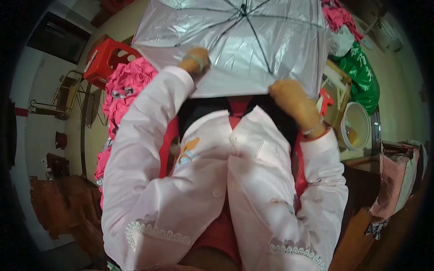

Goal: Assemble the fabric canopy onto the metal frame of an umbrella.

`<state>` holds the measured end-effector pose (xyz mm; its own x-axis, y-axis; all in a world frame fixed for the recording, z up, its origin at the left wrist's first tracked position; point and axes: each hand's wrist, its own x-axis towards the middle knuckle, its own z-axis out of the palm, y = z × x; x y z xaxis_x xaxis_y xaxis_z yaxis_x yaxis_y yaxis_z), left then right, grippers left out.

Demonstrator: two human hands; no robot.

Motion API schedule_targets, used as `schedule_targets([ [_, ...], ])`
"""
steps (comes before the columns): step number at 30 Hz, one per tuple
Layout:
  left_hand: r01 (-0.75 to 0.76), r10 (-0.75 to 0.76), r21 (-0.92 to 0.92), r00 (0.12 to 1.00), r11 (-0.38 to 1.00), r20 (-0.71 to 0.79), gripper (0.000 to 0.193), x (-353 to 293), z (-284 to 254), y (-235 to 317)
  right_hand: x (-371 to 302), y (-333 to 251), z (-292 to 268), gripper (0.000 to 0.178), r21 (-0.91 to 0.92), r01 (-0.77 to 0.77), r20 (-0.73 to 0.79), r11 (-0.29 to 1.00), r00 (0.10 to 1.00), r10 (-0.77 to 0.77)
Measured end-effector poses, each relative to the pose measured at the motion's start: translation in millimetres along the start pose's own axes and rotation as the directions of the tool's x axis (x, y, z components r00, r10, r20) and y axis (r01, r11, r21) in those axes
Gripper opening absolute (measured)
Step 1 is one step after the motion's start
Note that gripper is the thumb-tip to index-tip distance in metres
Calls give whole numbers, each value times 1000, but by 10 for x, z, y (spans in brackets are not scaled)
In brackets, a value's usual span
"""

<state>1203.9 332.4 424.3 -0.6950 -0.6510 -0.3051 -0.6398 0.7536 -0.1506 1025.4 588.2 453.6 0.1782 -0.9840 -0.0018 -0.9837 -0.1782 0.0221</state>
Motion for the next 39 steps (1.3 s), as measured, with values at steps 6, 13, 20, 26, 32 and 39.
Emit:
schedule_targets([
  [6,-8,16,-188,999,982,41,10,135,-62,51,-53,164,-76,8,31,-86,6,996,996,85],
  [13,-309,276,136,936,941,219,22,34,-147,107,307,-452,-177,10,234,398,-365,887,882,-299],
  [20,62,-77,-97,984,993,-164,29,-27,-59,-130,210,-498,-87,11,229,376,-227,898,918,-326],
  [26,-83,45,-224,984,971,-171,20,-77,38,143,127,-452,-269,4,195,288,-201,938,947,-249],
  [32,106,-149,-211,969,972,-196,27,-220,-2,-143,96,-309,-381,1,227,161,-228,961,968,-108],
  [39,141,-150,-189,988,972,-32,25,-481,7,-335,-23,-144,-483,7,351,89,-169,932,985,-30],
])
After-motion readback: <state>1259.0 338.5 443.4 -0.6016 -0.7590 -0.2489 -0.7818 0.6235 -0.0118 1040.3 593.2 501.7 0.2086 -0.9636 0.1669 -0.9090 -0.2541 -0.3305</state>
